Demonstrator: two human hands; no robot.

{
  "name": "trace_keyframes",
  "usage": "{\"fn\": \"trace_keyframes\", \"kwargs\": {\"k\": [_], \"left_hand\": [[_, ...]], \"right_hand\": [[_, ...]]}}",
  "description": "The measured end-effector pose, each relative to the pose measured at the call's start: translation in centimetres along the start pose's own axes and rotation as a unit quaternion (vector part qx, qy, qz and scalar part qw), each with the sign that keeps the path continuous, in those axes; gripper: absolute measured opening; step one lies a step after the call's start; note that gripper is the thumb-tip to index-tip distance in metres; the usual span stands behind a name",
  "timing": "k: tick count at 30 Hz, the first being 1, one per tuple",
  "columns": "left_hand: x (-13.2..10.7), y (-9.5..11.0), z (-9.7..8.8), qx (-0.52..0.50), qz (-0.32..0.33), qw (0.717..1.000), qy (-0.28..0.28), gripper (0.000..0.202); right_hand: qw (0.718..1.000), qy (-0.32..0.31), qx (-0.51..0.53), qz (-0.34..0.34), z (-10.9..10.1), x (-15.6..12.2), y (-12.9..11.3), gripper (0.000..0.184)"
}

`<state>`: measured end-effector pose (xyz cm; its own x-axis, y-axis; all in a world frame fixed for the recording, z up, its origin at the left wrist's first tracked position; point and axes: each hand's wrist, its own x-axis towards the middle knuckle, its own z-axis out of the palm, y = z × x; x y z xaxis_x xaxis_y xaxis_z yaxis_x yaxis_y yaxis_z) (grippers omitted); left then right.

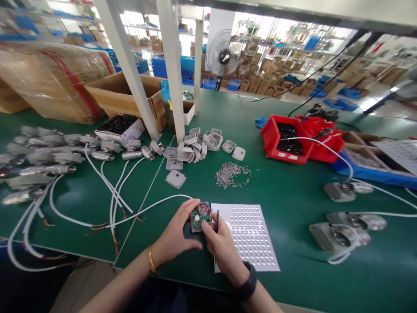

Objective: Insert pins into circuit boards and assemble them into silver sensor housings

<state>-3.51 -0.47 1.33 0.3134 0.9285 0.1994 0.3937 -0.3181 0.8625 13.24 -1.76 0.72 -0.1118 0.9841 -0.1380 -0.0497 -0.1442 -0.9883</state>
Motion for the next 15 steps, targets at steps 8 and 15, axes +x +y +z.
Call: {"fn": "trace_keyframes", "kwargs": {"k": [8, 15], "left_hand": [[0.8, -0.7, 2.1, 0.025, 0.066, 0.995, 0.066, 0.060], [1.0, -0.7, 2.4, 0.013, -0.048, 0.996, 0.076, 0.087]], "right_hand": [[0.955, 0.080, -0.206, -0.197, -1.5, 1.3, -2.5, 0.022], [0.943, 0.169, -0.181, -0.220, -0.6, 1.1, -1.9, 0.018]]}}
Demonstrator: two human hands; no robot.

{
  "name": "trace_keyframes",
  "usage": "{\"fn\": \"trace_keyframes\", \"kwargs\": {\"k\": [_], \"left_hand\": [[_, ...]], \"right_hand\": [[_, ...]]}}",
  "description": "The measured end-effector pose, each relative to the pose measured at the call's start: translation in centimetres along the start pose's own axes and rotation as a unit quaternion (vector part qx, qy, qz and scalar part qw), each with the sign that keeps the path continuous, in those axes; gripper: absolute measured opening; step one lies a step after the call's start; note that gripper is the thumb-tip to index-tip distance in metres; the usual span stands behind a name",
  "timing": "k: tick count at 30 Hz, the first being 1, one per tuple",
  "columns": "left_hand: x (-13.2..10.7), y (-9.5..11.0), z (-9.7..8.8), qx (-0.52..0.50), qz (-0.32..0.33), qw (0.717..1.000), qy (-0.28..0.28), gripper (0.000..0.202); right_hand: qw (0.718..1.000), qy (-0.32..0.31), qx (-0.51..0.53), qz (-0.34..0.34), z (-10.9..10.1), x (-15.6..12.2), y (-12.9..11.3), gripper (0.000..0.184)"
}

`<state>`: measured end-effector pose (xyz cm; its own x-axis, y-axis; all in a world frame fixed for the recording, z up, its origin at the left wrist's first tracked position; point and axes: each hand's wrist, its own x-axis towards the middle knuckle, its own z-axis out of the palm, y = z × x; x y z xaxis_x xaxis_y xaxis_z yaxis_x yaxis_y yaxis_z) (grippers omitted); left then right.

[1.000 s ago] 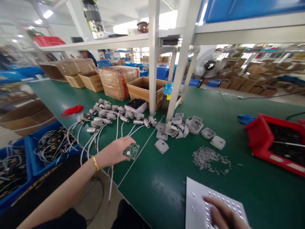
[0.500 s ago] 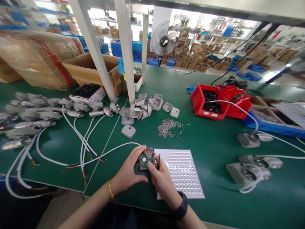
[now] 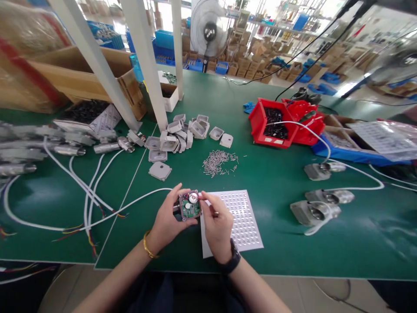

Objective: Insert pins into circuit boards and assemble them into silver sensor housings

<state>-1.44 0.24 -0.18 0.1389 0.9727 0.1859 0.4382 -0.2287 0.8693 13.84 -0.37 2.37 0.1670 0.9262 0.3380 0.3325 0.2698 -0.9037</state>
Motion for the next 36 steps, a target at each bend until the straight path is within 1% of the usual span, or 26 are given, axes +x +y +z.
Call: {"fn": "trace_keyframes", "kwargs": {"k": [1, 3, 5, 7, 10, 11, 12, 13, 14, 15, 16, 17, 18, 20, 21, 22, 24, 25, 27, 29, 32, 34, 36], "left_hand": [[0.0, 0.1, 0.0, 0.003, -0.014, 1.000, -0.005, 0.087], [0.1, 0.3, -0.1, 0.011, -0.019, 1.000, -0.017, 0.077], [0.2, 0.5, -0.2, 0.016, -0.019, 0.999, -0.025, 0.071], [0.2, 0.5, -0.2, 0.020, -0.020, 0.999, -0.024, 0.071], [0.4, 0.5, 0.1, 0.028, -0.019, 0.999, -0.012, 0.069], [0.4, 0.5, 0.1, 0.022, -0.021, 1.000, -0.008, 0.069], [0.6, 0.6, 0.1, 0.006, -0.029, 1.000, -0.004, 0.069], [0.7, 0.8, -0.1, -0.021, -0.044, 0.999, 0.002, 0.069], [0.7, 1.1, -0.3, -0.058, -0.063, 0.996, 0.006, 0.068], [0.8, 1.5, -0.7, -0.099, -0.086, 0.991, -0.004, 0.065], [0.8, 2.1, -1.2, -0.139, -0.107, 0.984, -0.032, 0.061], [0.8, 2.7, -1.6, -0.172, -0.124, 0.974, -0.083, 0.057], [0.7, 3.3, -1.9, -0.189, -0.132, 0.961, -0.152, 0.053], [0.5, 4.6, -2.1, -0.170, -0.112, 0.937, -0.285, 0.048], [0.5, 5.1, -1.8, -0.142, -0.085, 0.930, -0.327, 0.047], [0.6, 5.6, -1.3, -0.109, -0.052, 0.930, -0.348, 0.047], [1.0, 6.1, 0.0, -0.049, 0.005, 0.933, -0.356, 0.047], [1.4, 6.2, 0.8, -0.028, 0.019, 0.932, -0.361, 0.047], [2.3, 6.1, 1.9, 0.005, 0.018, 0.926, -0.376, 0.048], [3.2, 5.9, 2.5, 0.030, 0.010, 0.920, -0.392, 0.048], [3.8, 5.7, 2.6, 0.042, 0.006, 0.915, -0.401, 0.045], [3.8, 5.6, 2.6, 0.042, 0.007, 0.916, -0.399, 0.046], [3.7, 5.6, 2.6, 0.043, 0.005, 0.918, -0.395, 0.047]], "right_hand": [[1.000, -0.005, 0.005, 0.017, -0.2, 0.0, 0.2, 0.017], [0.998, -0.022, 0.020, 0.046, -0.5, 0.1, 0.5, 0.012], [0.998, -0.033, 0.034, 0.050, -0.5, 0.2, 0.9, 0.010], [0.999, -0.039, 0.025, 0.021, -0.4, 0.3, 1.0, 0.013], [0.993, -0.089, -0.025, -0.066, -0.7, 0.3, 0.6, 0.022], [0.990, -0.105, -0.033, -0.086, -1.3, 0.4, 0.4, 0.023], [0.990, -0.109, -0.030, -0.088, -2.1, 0.5, 0.2, 0.023], [0.993, -0.100, -0.016, -0.067, -3.2, 0.6, 0.2, 0.024], [0.997, -0.076, 0.008, -0.034, -4.5, 0.6, 0.2, 0.028], [0.998, -0.043, 0.034, 0.001, -6.0, 0.5, 0.4, 0.036], [0.998, -0.011, 0.057, 0.037, -7.4, 0.3, 0.8, 0.047], [0.995, 0.012, 0.074, 0.071, -8.8, 0.0, 1.3, 0.058], [0.990, 0.026, 0.088, 0.106, -9.9, -0.4, 1.9, 0.067], [0.975, 0.031, 0.117, 0.188, -11.2, -1.3, 3.1, 0.076], [0.962, 0.031, 0.139, 0.231, -11.3, -1.6, 3.6, 0.077], [0.950, 0.033, 0.167, 0.263, -11.1, -1.8, 4.1, 0.075], [0.936, 0.031, 0.207, 0.283, -10.1, -1.5, 4.9, 0.064], [0.939, 0.023, 0.205, 0.276, -9.5, -1.2, 5.2, 0.055], [0.954, 0.003, 0.167, 0.247, -8.4, -0.3, 5.9, 0.041], [0.967, 0.001, 0.122, 0.222, -7.7, 0.3, 6.5, 0.033], [0.972, 0.029, 0.099, 0.213, -7.1, 0.4, 7.2, 0.030], [0.972, 0.048, 0.089, 0.211, -7.0, 0.1, 7.4, 0.029], [0.973, 0.054, 0.079, 0.208, -7.0, 0.0, 7.5, 0.029]]}}
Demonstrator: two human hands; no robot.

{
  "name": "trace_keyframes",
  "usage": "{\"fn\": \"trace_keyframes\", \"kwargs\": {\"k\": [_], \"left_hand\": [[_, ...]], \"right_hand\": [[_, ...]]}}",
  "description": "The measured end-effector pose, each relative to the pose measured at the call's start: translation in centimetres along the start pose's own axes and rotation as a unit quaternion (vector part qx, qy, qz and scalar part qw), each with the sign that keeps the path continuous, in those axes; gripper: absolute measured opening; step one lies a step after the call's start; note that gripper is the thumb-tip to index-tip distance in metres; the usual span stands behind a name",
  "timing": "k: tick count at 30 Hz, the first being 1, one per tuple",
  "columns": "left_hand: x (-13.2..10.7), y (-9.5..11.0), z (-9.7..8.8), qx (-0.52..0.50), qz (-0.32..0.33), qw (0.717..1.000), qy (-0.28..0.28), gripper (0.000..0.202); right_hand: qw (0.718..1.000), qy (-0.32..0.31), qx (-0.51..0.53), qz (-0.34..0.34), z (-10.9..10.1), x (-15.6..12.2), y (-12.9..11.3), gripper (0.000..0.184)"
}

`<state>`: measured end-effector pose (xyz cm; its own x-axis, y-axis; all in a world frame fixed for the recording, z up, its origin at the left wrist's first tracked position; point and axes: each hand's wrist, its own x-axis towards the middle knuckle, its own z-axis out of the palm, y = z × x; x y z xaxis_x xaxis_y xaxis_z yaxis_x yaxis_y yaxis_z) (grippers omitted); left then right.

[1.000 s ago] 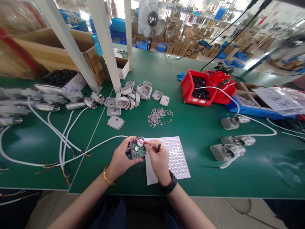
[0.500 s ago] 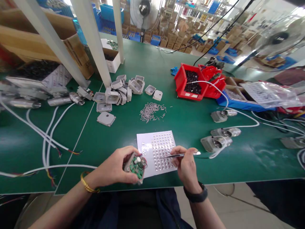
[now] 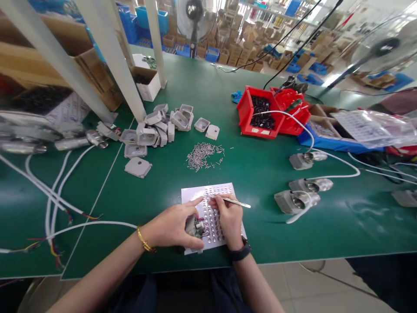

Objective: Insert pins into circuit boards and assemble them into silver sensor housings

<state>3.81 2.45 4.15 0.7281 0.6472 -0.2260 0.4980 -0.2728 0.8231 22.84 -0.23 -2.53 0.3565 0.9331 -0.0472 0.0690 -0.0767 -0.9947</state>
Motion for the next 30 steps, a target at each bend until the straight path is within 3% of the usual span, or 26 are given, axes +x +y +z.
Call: {"fn": "trace_keyframes", "kwargs": {"k": [13, 18, 23, 27, 30], "left_hand": [[0.2, -0.4, 0.1, -0.007, 0.007, 1.000, 0.003, 0.047], [-0.3, -0.7, 0.2, -0.043, 0.001, 0.999, 0.014, 0.045], [-2.7, -1.6, -0.6, -0.196, -0.017, 0.968, 0.158, 0.061], [-3.8, -1.9, -0.9, -0.167, -0.019, 0.942, 0.289, 0.070], [-3.4, -2.5, 0.0, -0.145, -0.004, 0.928, 0.343, 0.070]], "right_hand": [[0.996, -0.088, -0.022, 0.006, -1.0, 0.5, -1.0, 0.029], [0.995, -0.095, -0.016, 0.006, -0.9, 0.6, -0.7, 0.027], [0.996, -0.071, 0.048, 0.024, -0.8, 0.3, -0.5, 0.028], [0.978, -0.053, 0.186, 0.072, -1.0, 0.1, -1.3, 0.031], [0.943, -0.061, 0.295, 0.142, -0.2, -0.4, -3.0, 0.033]]}}
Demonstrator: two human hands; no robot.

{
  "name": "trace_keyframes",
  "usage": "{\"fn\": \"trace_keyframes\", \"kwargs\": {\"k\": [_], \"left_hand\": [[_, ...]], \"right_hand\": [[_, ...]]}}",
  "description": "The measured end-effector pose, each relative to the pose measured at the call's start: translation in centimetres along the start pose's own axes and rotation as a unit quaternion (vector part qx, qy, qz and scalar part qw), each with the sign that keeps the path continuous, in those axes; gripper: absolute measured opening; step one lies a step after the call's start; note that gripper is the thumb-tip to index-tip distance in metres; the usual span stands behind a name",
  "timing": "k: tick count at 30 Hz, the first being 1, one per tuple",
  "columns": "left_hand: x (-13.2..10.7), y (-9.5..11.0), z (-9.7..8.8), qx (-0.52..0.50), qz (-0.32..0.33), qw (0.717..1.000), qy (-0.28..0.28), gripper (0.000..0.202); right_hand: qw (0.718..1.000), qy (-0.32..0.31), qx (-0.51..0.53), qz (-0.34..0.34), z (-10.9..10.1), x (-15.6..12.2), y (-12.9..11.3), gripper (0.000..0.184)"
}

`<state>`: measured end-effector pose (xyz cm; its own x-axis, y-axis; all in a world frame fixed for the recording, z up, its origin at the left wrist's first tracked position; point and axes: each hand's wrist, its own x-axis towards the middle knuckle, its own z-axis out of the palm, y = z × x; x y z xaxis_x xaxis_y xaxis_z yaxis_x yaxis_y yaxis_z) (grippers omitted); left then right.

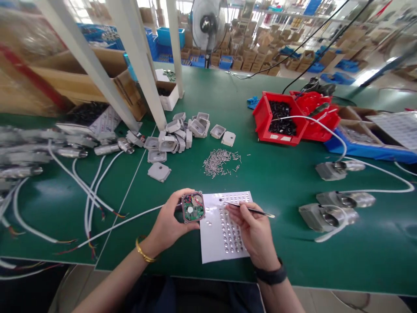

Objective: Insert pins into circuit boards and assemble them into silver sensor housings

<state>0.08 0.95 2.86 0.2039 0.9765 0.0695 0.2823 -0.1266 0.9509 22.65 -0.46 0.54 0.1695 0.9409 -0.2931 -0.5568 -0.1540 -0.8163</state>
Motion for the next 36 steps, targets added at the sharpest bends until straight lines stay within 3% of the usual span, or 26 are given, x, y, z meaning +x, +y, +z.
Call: {"fn": "trace_keyframes", "kwargs": {"k": [3, 8, 16, 36], "left_hand": [[-0.2, -1.1, 1.2, -0.018, 0.014, 1.000, 0.017, 0.070], [-0.3, -1.6, 1.9, -0.044, 0.008, 0.999, 0.022, 0.071], [-0.1, -1.3, 1.6, -0.058, -0.005, 0.998, 0.014, 0.071], [-0.2, -1.3, 1.4, -0.049, -0.015, 0.999, 0.009, 0.070]], "right_hand": [[0.996, -0.051, 0.057, 0.055, 2.7, -1.1, -0.2, 0.028], [0.995, -0.074, 0.064, 0.032, 5.8, -2.0, 0.6, 0.024], [0.999, -0.051, -0.004, 0.007, 5.9, -1.9, 0.8, 0.021], [0.997, -0.048, -0.062, -0.009, 6.4, -2.0, 0.6, 0.023]]}}
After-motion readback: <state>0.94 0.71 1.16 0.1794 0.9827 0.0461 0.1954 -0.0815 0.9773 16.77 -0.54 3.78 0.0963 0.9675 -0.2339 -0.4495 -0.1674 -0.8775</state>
